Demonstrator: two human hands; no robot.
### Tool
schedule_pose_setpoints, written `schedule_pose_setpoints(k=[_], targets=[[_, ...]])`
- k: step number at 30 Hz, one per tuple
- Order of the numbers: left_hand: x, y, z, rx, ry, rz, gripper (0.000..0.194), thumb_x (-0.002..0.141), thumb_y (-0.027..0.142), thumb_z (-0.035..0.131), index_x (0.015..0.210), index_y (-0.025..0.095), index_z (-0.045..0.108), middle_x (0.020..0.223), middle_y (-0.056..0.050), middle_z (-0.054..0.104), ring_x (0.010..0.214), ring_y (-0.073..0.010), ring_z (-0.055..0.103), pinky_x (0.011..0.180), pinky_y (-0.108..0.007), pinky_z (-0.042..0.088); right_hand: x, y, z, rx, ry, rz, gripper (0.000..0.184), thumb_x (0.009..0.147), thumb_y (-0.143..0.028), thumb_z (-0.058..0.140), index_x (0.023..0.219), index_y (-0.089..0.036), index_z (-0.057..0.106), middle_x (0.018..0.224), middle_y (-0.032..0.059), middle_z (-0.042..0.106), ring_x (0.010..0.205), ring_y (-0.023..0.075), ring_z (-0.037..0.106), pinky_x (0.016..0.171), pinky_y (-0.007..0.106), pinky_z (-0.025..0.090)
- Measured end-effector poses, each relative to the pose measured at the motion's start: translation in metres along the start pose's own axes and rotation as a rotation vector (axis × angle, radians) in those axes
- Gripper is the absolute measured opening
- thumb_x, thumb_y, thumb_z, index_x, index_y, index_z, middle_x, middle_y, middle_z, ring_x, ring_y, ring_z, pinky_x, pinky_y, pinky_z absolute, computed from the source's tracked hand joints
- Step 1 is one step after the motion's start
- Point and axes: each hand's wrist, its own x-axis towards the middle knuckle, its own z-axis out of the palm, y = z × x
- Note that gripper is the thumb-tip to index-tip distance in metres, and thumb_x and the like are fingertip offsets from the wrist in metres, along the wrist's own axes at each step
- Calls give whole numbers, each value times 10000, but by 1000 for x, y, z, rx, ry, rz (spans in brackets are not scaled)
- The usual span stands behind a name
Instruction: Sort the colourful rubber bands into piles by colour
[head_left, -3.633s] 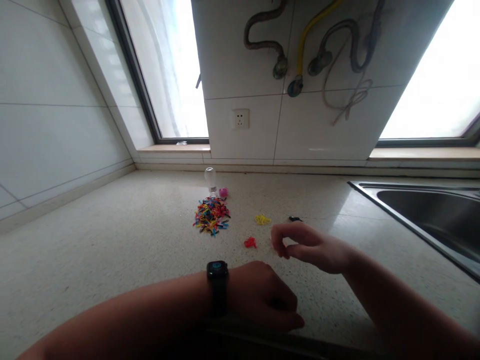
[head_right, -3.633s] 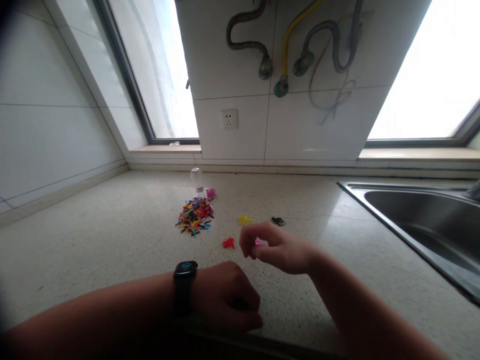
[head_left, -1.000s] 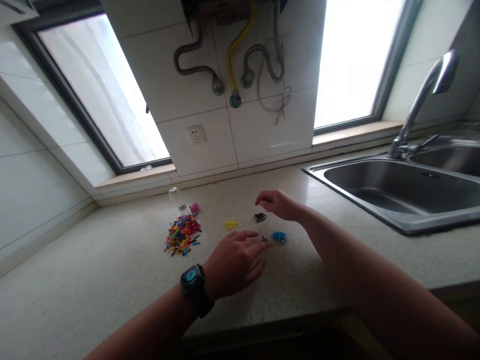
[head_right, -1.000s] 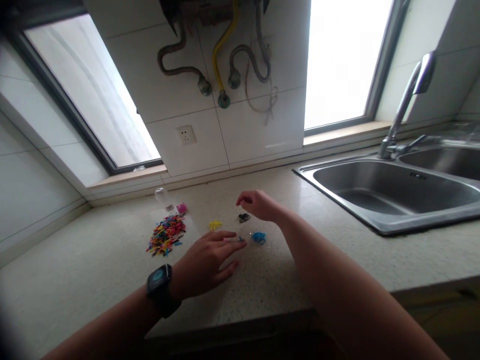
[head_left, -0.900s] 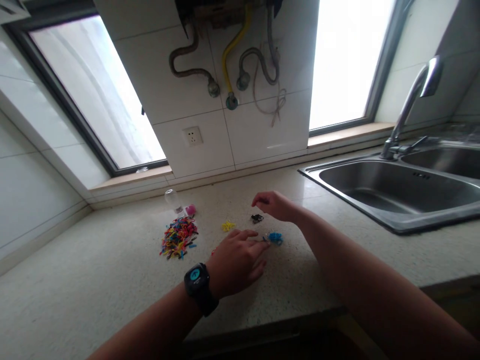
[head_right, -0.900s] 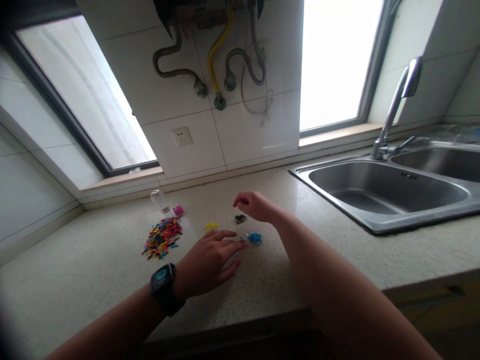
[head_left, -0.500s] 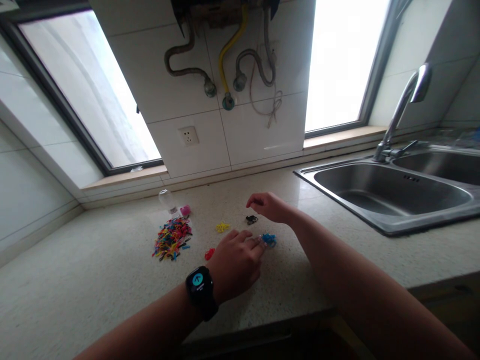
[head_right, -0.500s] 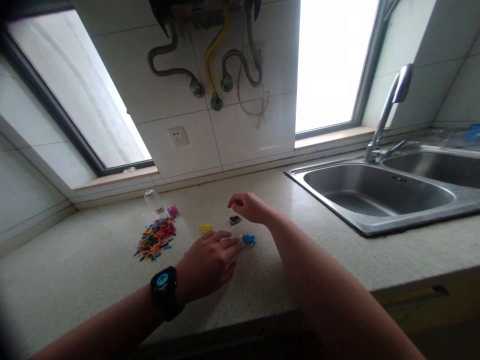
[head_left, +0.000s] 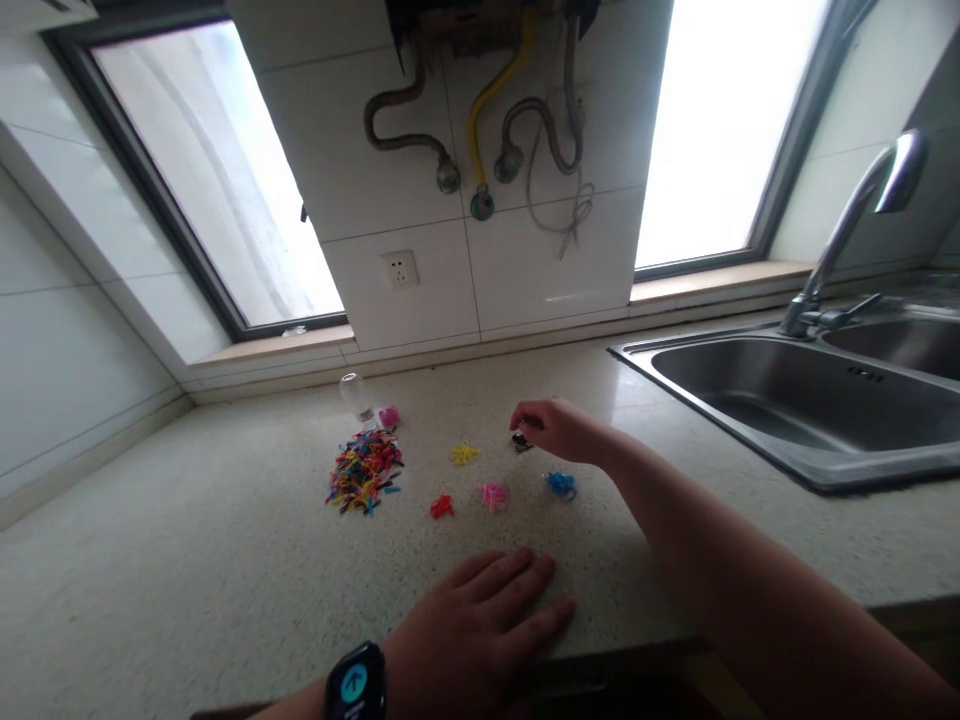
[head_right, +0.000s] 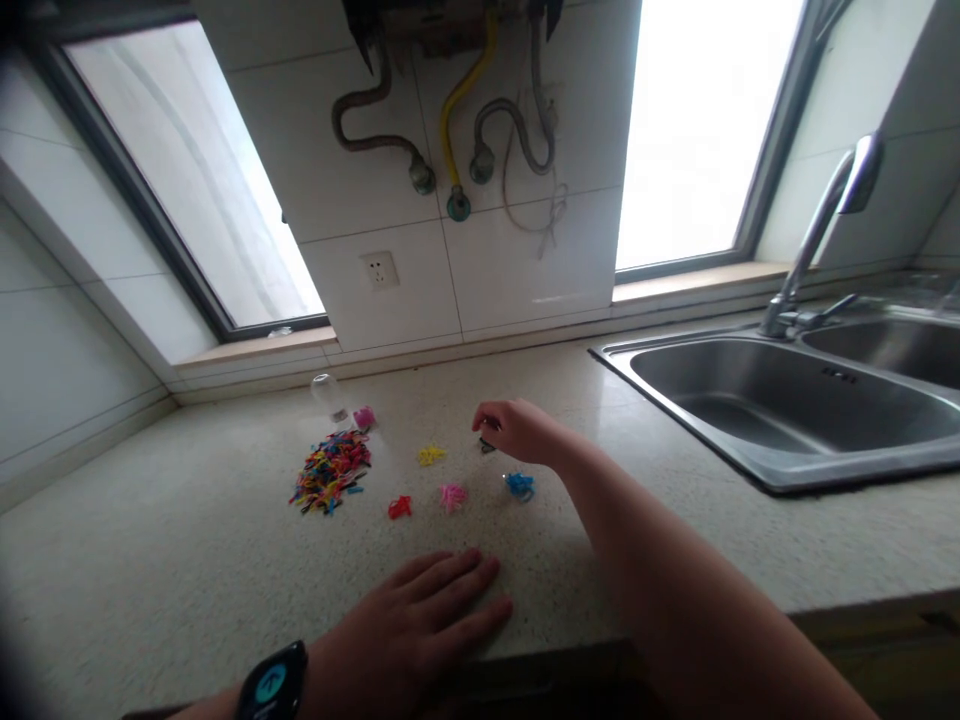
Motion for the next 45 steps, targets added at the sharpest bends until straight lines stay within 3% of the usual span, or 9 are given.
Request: schedule_pose_setpoints(k=[4,10,18,22,33,45], targets=[[0,-1,4,28,13,9,663,980,515,382,1550,223,212,1602,-98,262,1434,-288,316,1127,-438,350,1,-20,5,-116,-11,-106,212,800,-139,552,929,-184,715,753,5,660,664,110,532,655,229,343],[-4,-1,8,120,138,24,577,1006,460,346,1520,207,283,1565,-122,338,1382,-280,390,1063,-418,406,16,-55,27,-17,-70,-215,237,825,-120,539,990,-174,699,825,26,669,723,123,567,700,228,387],[-5,1,10,144,199,36,579,1003,467,333,1494,159,323,1527,-166,381,1331,-296,439,1046,-427,406,62,-112,73,-158,-285,-428,221,856,-170,585,1044,-210,693,1012,55,727,881,175,651,736,259,408],[-5,1,13,119,224,44,600,989,487,363,1475,135,345,1463,-178,453,1301,-303,462,1036,-429,410,85,-133,99,-362,-324,-437,208,917,-207,526,1052,-220,683,1055,85,718,927,216,672,684,270,428],[-1,1,11,103,262,39,549,969,458,413,1416,140,413,1405,-164,506,1289,-301,467,1035,-426,400,111,-134,126,-454,-329,-472,150,915,-293,577,960,-216,697,1064,68,715,951,222,673,689,271,480],[-1,0,13,130,290,49,521,978,459,398,1388,143,458,1399,-151,525,1288,-304,466,996,-421,419,112,-132,132,-423,-310,-481,177,939,-329,561,977,-220,696,1045,59,717,948,197,665,704,252,450]])
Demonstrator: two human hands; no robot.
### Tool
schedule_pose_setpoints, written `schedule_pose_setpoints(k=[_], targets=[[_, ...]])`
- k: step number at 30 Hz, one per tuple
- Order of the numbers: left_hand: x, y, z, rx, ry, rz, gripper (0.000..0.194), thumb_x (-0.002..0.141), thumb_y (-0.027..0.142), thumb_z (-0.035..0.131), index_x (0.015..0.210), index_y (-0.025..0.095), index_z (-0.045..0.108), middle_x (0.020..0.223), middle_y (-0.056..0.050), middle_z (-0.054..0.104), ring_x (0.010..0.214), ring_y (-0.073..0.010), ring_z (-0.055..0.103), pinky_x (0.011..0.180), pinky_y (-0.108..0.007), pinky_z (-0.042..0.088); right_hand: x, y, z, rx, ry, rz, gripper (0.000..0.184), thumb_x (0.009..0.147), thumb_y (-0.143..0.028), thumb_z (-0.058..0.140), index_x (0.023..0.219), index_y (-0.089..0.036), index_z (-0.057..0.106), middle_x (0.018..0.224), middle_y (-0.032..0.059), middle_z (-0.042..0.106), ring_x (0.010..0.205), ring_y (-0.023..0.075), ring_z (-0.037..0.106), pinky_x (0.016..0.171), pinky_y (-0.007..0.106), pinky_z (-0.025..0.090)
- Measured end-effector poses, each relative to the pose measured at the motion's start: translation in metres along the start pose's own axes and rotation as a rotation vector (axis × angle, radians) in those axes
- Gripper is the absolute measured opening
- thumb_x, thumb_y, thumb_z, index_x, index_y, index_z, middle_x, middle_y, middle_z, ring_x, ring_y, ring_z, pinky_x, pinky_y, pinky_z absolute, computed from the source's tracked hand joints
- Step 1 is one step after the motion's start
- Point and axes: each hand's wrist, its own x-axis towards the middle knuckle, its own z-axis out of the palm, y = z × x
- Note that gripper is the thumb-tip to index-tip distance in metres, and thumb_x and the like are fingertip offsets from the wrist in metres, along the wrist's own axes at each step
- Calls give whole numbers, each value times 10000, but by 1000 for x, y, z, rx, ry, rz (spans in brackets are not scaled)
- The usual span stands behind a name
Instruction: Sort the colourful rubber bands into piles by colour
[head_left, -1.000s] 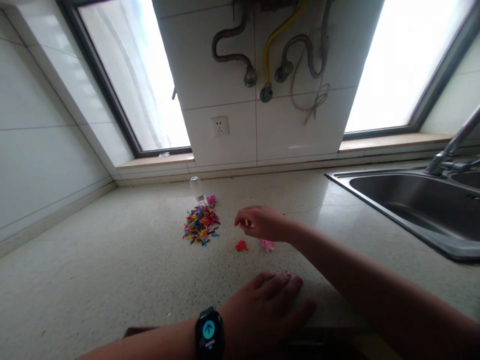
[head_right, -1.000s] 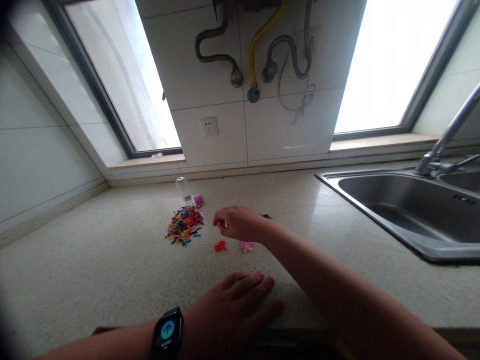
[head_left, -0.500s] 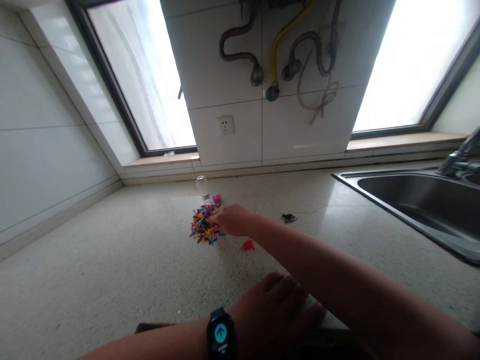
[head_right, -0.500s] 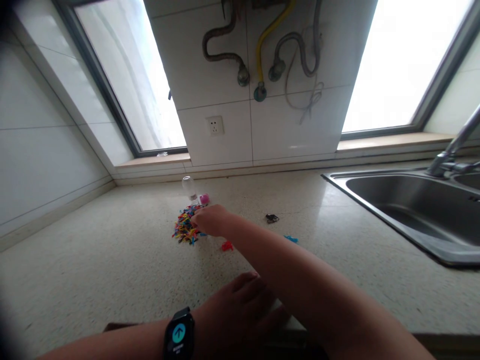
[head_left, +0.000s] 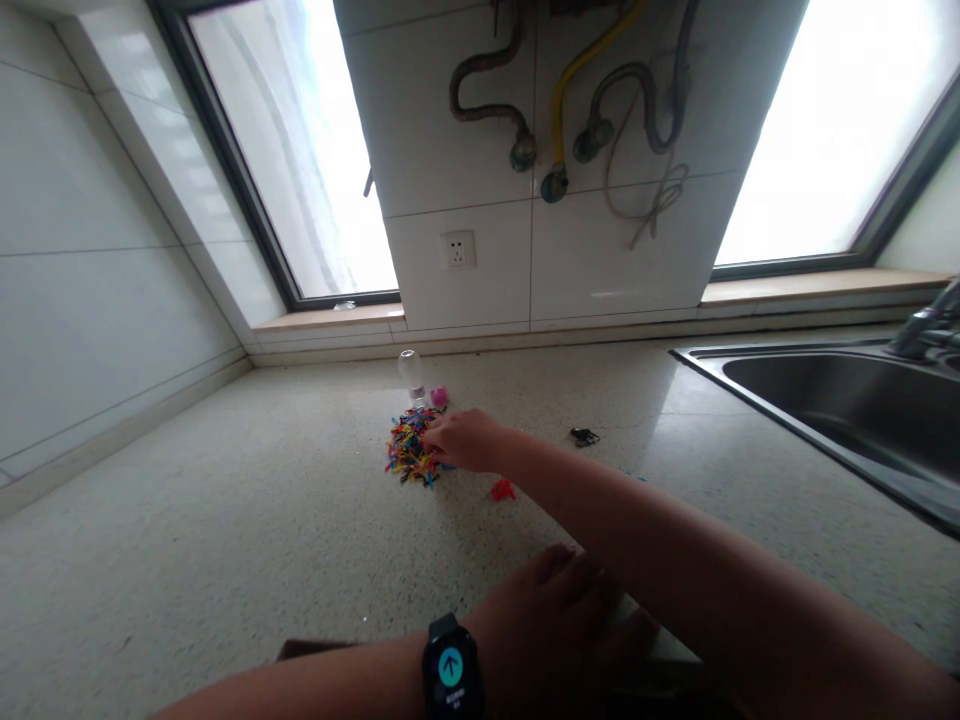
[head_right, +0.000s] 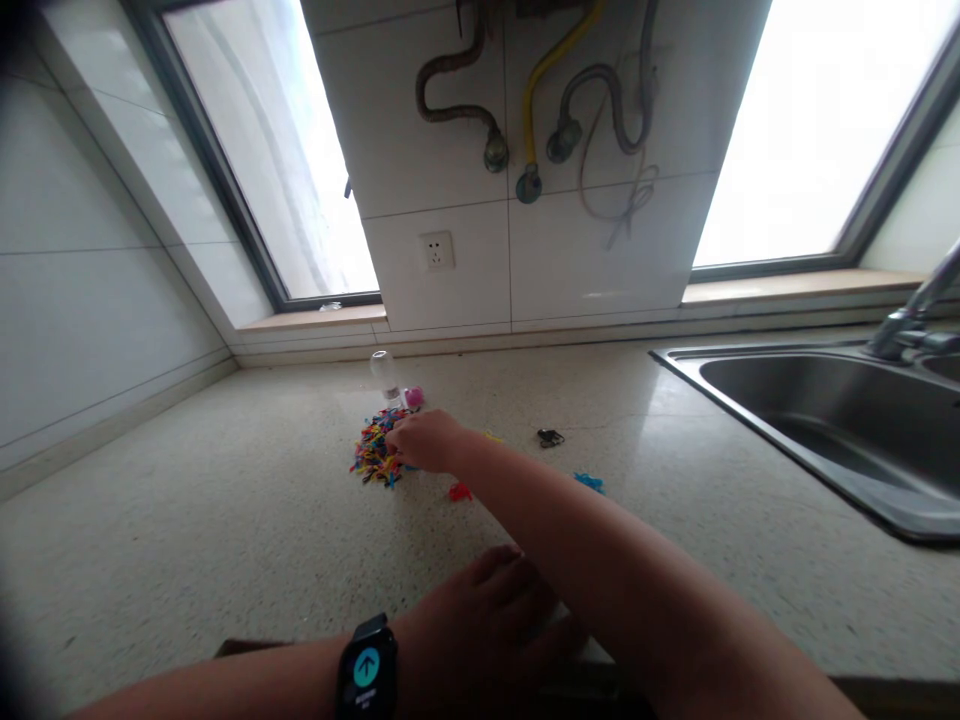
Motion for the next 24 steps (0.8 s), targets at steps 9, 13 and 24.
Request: schedule_pose_setpoints(k=[9,13,24], targets=[[-1,-1,0,1,-33,16,563,944,465,474,1397,131,440,1387,-163,532,1297,-310,463,1018,-429,412,-1,2,6,-17,17,-11,161,931,-301,554,931,-197,677,1048,74,713,953,202,661,683,246,447],[1,-1,-1,-2,-40,8,499,974,418,417,1384,138,457,1380,-150,537,1298,-296,465,1031,-409,398,-2,1,6,-34,23,-36,136,917,-285,570,958,-200,667,1029,60,714,940,205,664,665,252,443],[0,-2,-3,-22,-21,6,480,994,384,369,1401,139,441,1382,-153,532,1277,-291,479,990,-400,415,-4,2,-1,77,125,-39,123,922,-284,592,941,-198,677,1007,46,698,875,169,636,640,243,373]])
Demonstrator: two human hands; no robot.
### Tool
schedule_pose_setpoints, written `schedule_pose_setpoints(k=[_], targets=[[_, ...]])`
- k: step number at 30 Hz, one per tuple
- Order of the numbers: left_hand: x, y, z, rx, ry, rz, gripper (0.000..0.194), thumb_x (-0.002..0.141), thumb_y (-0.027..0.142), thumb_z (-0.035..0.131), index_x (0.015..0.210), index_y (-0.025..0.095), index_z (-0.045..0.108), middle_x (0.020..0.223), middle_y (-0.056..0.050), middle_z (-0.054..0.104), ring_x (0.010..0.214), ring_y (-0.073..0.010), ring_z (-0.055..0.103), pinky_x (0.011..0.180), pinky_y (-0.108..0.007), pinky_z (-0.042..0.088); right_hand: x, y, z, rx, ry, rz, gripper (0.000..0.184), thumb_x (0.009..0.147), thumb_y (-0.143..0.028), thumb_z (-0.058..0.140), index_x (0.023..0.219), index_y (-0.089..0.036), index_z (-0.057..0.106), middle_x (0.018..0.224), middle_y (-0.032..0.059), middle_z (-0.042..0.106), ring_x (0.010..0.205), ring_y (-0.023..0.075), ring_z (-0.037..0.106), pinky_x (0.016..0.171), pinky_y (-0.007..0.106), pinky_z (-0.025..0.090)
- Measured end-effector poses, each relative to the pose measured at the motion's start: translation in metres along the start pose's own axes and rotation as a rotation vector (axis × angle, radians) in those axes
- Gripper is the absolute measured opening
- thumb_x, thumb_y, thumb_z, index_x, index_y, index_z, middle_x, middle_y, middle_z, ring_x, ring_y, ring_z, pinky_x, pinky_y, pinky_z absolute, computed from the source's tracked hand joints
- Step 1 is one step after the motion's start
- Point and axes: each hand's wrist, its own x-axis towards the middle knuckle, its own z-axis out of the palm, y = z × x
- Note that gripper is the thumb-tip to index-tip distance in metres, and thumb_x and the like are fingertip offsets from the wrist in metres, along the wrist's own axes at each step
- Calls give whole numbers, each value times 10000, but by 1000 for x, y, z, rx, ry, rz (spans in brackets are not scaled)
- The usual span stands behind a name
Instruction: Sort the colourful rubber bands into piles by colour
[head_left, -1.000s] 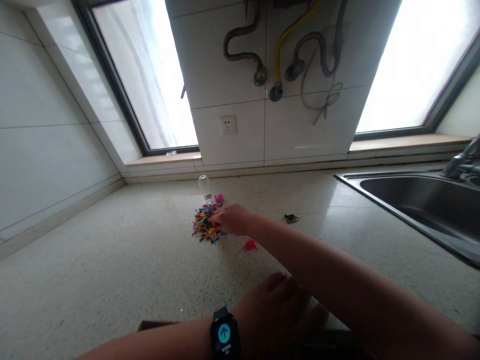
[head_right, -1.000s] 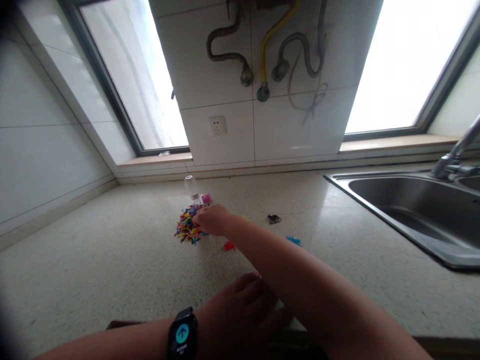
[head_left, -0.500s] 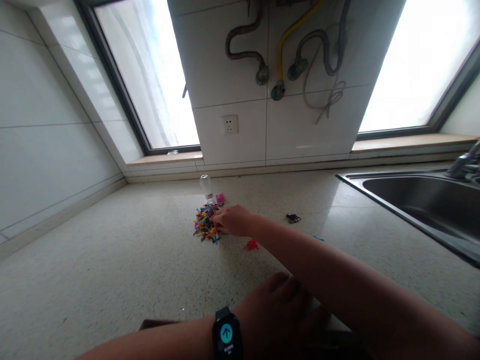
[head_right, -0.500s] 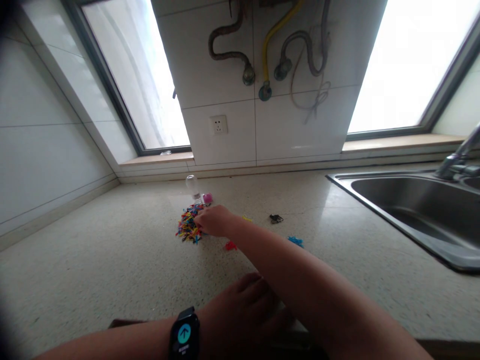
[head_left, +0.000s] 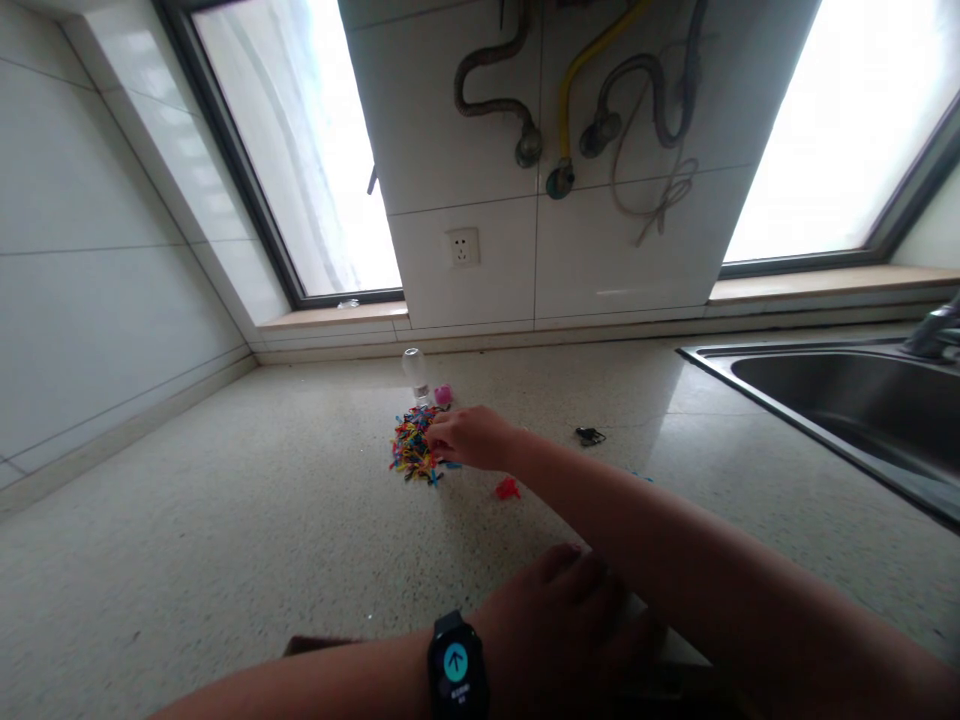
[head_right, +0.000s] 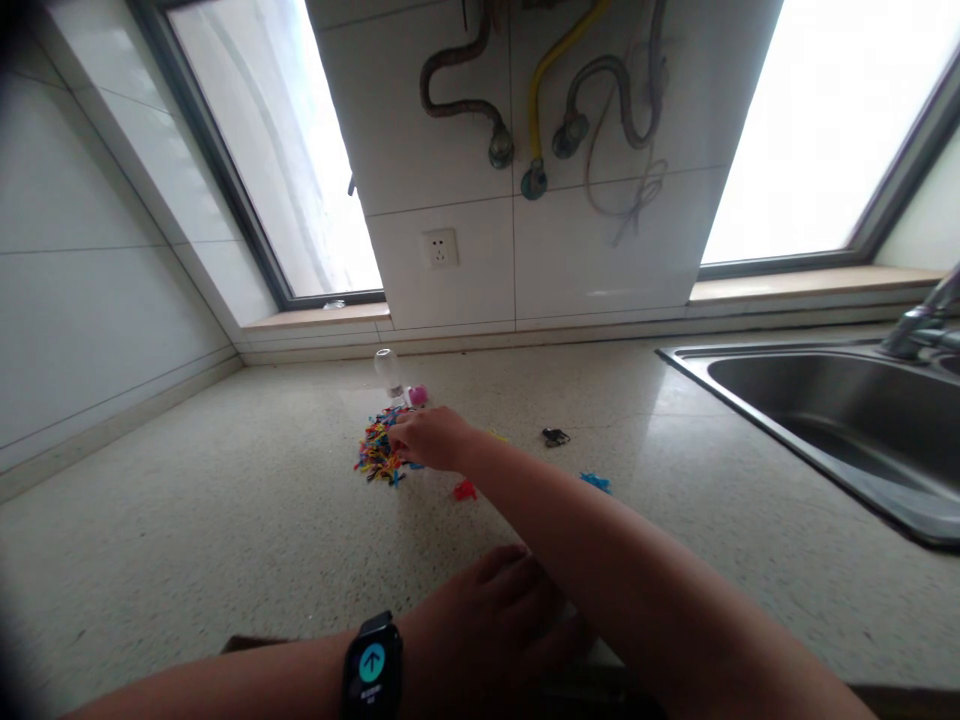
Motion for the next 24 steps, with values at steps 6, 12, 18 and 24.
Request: schedule_pose_setpoints(k=[6,12,18,24], targets=[[-7,1,4,83,22,4,596,984,490,349,1468,142,366,1466,-169,457,1305,-303,454,1006,-411,406,-19,9,-26,223,112,51,105,886,-233,649,963,-179,696,965,40,698,815,140,611,687,233,365],[-5,1,1,146,9,10,581,995,488,333,1467,153,378,1478,-166,445,1278,-296,480,999,-405,417,-69,17,-55,201,8,67,65,859,-168,659,906,-170,704,864,28,684,756,127,586,686,237,358],[-3,2,1,155,-5,9,543,1007,444,328,1467,162,390,1477,-154,445,1279,-289,482,1012,-400,415,-98,8,-51,-41,-94,-26,84,905,-208,613,865,-193,686,844,24,676,803,154,595,666,261,345],[-2,1,-1,161,-24,13,550,1006,460,323,1470,171,388,1487,-149,437,1285,-282,481,1018,-396,418,-100,5,-52,-161,-163,-92,130,941,-207,569,878,-184,681,842,37,672,790,159,592,630,265,338]])
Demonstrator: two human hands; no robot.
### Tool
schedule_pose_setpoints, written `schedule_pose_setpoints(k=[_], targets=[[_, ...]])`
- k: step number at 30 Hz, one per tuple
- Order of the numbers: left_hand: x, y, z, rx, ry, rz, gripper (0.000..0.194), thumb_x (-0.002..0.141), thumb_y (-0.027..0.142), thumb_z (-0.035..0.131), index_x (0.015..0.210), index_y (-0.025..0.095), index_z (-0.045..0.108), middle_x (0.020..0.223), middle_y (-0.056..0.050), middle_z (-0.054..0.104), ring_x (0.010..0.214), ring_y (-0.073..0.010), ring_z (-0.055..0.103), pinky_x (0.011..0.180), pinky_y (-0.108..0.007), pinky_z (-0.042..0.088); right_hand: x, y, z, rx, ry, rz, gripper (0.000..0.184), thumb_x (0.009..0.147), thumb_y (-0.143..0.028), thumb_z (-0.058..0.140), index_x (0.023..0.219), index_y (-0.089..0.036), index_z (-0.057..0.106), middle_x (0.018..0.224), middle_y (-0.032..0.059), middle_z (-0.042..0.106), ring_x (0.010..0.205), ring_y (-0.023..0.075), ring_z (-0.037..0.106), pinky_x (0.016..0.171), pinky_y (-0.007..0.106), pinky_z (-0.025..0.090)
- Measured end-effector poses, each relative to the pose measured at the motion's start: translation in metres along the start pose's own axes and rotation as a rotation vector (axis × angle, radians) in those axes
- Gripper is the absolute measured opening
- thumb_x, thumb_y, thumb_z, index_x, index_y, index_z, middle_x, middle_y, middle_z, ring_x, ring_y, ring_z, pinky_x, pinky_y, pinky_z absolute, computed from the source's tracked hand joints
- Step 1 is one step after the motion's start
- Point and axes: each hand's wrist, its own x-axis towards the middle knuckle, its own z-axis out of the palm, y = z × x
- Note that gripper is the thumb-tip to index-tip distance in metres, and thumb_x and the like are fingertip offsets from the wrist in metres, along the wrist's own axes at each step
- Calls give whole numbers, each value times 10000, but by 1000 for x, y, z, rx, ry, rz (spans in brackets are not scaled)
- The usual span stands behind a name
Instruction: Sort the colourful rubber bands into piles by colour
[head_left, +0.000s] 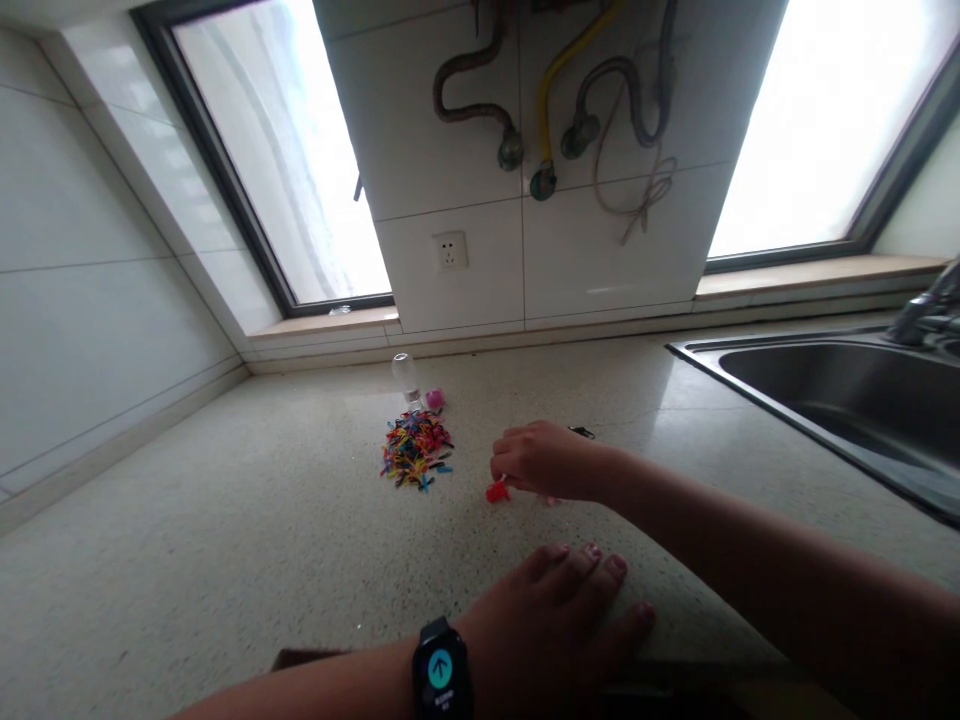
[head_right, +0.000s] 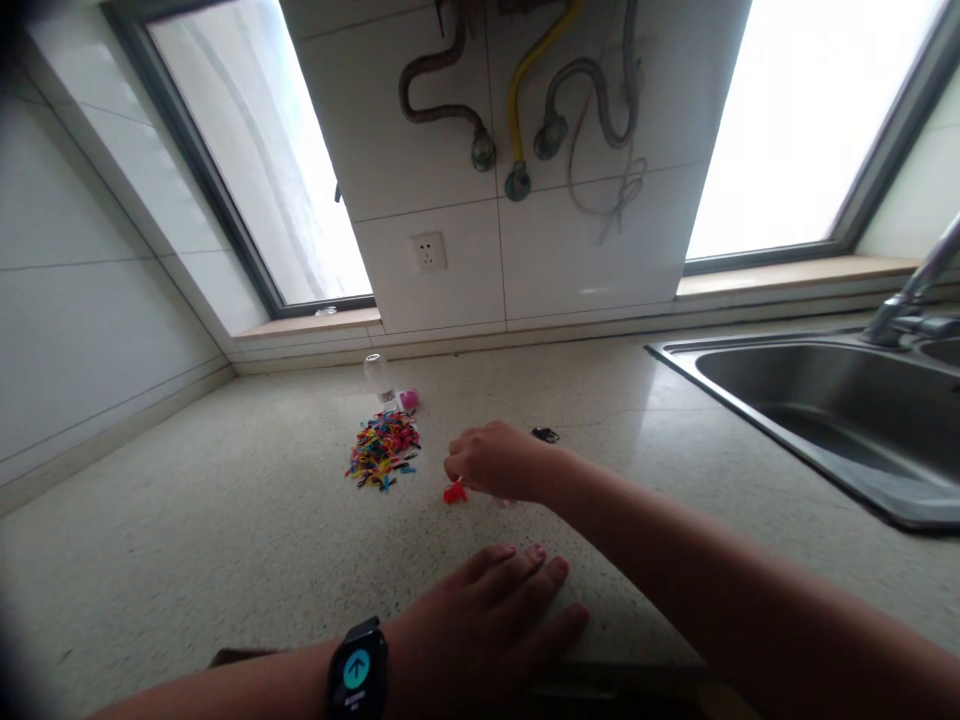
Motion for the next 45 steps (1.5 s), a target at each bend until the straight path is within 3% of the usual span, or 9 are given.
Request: schedule_pose_setpoints(k=[8,13,20,30,33,36,38,42,45], targets=[[0,-1,-2,8,-20,7,555,1006,467,322,1477,181,380,1501,-140,432,1311,-280,473,1030,-395,420,-42,45,-6,126,194,163,125,906,-200,556,920,-207,680,866,32,679,815,156,599,727,272,402],[0,-2,-4,9,-10,8,515,1011,416,338,1473,194,391,1496,-126,447,1320,-277,475,1043,-400,413,-94,105,35,316,531,708,232,919,-355,519,948,-196,684,726,25,663,599,139,546,602,270,409],[-1,0,-1,-12,2,4,555,1007,447,339,1483,164,379,1502,-134,438,1325,-286,468,1070,-417,394,-161,148,64,335,502,911,285,859,-436,566,929,-199,708,758,55,696,617,165,581,620,300,437],[-4,-11,-12,-221,-70,32,554,985,519,377,1435,202,434,1507,-70,446,1368,-260,412,1066,-404,388,-145,142,78,534,484,943,342,850,-477,547,944,-186,700,679,34,674,605,165,591,610,292,446],[-4,-29,-18,-322,-64,23,423,982,458,410,1310,234,556,1357,-7,600,1176,-186,557,925,-349,460,-146,142,78,540,472,951,349,857,-482,536,940,-186,700,662,27,663,596,163,584,609,293,442],[-8,-60,-29,-282,-93,-98,287,972,361,445,1070,246,689,1069,-25,713,901,-158,610,752,-301,460,-148,142,77,542,464,943,346,860,-482,537,936,-187,701,659,24,660,598,164,581,614,297,441],[-16,-88,-40,-242,-179,-248,303,976,335,435,938,223,714,860,-38,708,807,-154,606,693,-281,432,-148,143,77,548,478,943,346,858,-480,541,940,-185,702,663,27,664,600,165,581,613,298,442],[-46,-145,-53,-201,-207,-655,276,938,406,501,989,250,723,817,-19,699,736,-144,605,677,-272,399,-148,143,75,561,514,951,350,845,-485,550,933,-183,703,648,28,664,582,161,576,599,295,443],[-69,-173,-50,-137,-283,-838,303,894,476,535,921,254,740,751,-13,670,634,-129,554,587,-267,317,-148,144,74,567,514,962,366,835,-501,553,920,-179,705,639,28,658,568,159,568,581,293,435]])
